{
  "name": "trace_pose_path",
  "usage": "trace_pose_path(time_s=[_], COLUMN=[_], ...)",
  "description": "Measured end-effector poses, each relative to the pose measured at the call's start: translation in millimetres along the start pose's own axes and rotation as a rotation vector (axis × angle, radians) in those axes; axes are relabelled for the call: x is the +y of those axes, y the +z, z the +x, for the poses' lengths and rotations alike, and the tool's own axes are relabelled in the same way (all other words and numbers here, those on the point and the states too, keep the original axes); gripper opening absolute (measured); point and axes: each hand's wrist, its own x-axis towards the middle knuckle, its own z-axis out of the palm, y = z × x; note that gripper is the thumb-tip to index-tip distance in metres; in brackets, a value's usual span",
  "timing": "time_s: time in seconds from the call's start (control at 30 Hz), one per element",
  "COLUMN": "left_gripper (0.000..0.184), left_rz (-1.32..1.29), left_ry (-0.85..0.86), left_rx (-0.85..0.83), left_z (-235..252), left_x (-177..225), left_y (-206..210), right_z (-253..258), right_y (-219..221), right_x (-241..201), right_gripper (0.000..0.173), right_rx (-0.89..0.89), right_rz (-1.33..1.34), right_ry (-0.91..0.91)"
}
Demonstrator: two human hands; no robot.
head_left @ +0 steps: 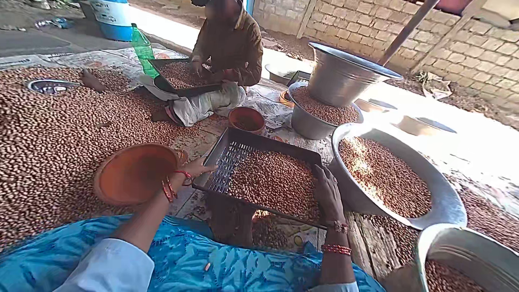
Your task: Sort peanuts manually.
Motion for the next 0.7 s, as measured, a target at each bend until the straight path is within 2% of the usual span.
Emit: trace_pose_path(time_s=[0.07, 0.17, 0.27, 0.33, 0.4, 0.5, 0.6, 0.7], left_gripper=[0.051, 0.039, 0.038, 0.039, 0.041, 0.039, 0.037, 0.038], left_rz=[-0.268, -0.495, -0.575, -0.580, -0.575, -0.609, -0.649, -0.621], left_ry=[-0.034, -0.027, 0.001, 0.010, 0.000, -0.001, 0.021, 0.036], left_rx=[0.025, 0.027, -0.026, -0.048, -0.058, -0.068, -0.087, -0.078], left_z=[3, 12, 22, 25, 23, 22, 27, 29], left_x=[0, -2, -10, -12, -8, -8, -12, -12], left_y=[9, 12, 9, 7, 5, 5, 5, 3], right_z=[-12, -29, -36, -31, -15, 29, 75, 94], right_y=[-4, 0, 18, 35, 61, 96, 94, 71], right_x=[-33, -81, -120, -138, -148, -155, -164, -173], right_gripper=[0.048, 0.052, 0.044, 0.041, 0.041, 0.042, 0.040, 0.032], right_rx=[-0.095, -0.512, -0.808, -0.873, -0.854, -0.721, -0.522, -0.349], right_rz=[0.049, 0.143, 0.036, -0.055, -0.060, 0.005, -0.008, 0.037], right_ry=[-0.249, -0.553, -0.610, -0.622, -0.685, -0.723, -0.539, -0.358])
